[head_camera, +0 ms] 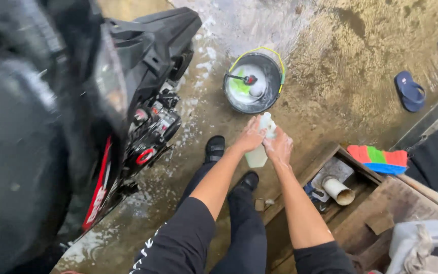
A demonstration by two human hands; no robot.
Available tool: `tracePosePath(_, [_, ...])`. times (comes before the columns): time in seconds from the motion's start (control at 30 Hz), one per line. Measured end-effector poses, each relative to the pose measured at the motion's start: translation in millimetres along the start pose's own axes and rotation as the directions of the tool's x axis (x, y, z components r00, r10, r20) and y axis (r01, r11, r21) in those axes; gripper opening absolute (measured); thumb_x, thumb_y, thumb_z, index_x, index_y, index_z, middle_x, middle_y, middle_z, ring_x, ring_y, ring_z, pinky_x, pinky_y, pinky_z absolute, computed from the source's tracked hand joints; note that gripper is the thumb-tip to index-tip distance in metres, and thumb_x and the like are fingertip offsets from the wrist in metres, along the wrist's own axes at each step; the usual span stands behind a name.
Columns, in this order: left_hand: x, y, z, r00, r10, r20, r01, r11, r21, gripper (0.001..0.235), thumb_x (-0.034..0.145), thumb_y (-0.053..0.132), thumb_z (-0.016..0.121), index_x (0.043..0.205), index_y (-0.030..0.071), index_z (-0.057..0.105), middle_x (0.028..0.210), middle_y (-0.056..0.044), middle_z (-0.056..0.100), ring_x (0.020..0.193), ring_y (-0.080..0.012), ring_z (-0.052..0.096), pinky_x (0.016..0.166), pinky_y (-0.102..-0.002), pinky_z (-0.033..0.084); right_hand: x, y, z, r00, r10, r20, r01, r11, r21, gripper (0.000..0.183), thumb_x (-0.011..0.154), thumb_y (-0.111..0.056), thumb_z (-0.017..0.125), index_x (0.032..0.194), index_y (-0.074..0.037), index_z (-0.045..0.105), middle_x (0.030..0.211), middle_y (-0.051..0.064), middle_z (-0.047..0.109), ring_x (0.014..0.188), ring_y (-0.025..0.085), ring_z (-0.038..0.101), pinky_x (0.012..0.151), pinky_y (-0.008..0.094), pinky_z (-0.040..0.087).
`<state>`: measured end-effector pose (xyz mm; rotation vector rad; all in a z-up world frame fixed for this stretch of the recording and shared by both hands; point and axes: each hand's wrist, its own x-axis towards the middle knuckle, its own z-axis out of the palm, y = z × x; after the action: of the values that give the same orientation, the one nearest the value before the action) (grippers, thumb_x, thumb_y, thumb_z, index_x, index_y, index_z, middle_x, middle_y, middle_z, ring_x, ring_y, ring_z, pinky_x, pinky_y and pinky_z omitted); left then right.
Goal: The person scrubs the rear wheel, brake disc, and suspension of a motorcycle using a brush and soapy water from a bucket. They dip the brush into the bucket to reload soap and continue cleaning the mechanical components.
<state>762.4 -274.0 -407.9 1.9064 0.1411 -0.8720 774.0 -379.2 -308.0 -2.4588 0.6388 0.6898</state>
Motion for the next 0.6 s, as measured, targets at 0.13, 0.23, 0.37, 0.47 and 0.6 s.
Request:
tracePosePath(0.13, [49,-24,11,1.0,-0.002,-0.005,0.002,1.0,0.02,0.063,0.097,0.035,0.039,0.15,0.006,0.021,0.152,-0.026,0.023,0.141,-0.0384,0.027,0.115,-0.047,0.026,37,-3,17,0.999,0.024,0.022,-0.025,0.999,0.038,0.048,0.079,-0.054,0.063,0.101,-0.012,0.067,0.09,0.025,0.067,0.094,0.045,0.064,0.078,0.054,0.05])
tracePosePath(0.23, [70,-40,21,0.991,0.103,-0.08,-0.097,0.992,0.076,0.056,0.099,0.027,0.038,0.144,-0.005,0.03,0.145,-0.032,0.034,0.139,-0.041,0.03,0.116,-0.046,0.027,60,-4,22,0.998,0.032,0.048,-0.032,0.999,0.012,0.049,0.08,-0.055,0.062,0.103,-0.011,0.067,0.093,0.026,0.067,0.096,0.045,0.063,0.081,0.054,0.05])
tracePosePath(0.37, [98,-64,27,0.971,0.235,-0.037,-0.214,0.93,0.299,0.046,0.099,0.025,0.037,0.133,-0.003,0.049,0.141,-0.029,0.042,0.135,-0.0446,0.035,0.114,-0.048,0.03,90,-1,28,0.994,0.057,0.089,-0.049,0.995,-0.082,0.052,0.082,-0.056,0.059,0.106,-0.01,0.066,0.094,0.027,0.067,0.097,0.045,0.063,0.083,0.055,0.05])
tracePosePath(0.47, [118,-58,42,0.998,-0.065,-0.002,0.065,0.998,0.023,0.06,0.1,0.048,0.032,0.147,0.011,0.031,0.149,-0.024,0.032,0.139,-0.0382,0.032,0.114,-0.046,0.031,106,3,26,0.991,0.067,0.116,-0.053,0.991,-0.12,0.054,0.079,-0.059,0.058,0.106,-0.014,0.067,0.094,0.023,0.068,0.097,0.042,0.064,0.082,0.053,0.051])
tracePosePath(0.6, [132,-59,47,0.978,-0.191,0.08,0.193,0.981,-0.017,0.065,0.097,0.058,0.03,0.15,0.021,0.026,0.154,-0.017,0.025,0.138,-0.0372,0.033,0.112,-0.049,0.031,118,-2,18,0.988,0.073,0.137,-0.047,0.982,-0.181,0.058,0.081,-0.062,0.056,0.107,-0.012,0.067,0.094,0.025,0.068,0.096,0.044,0.064,0.083,0.054,0.051])
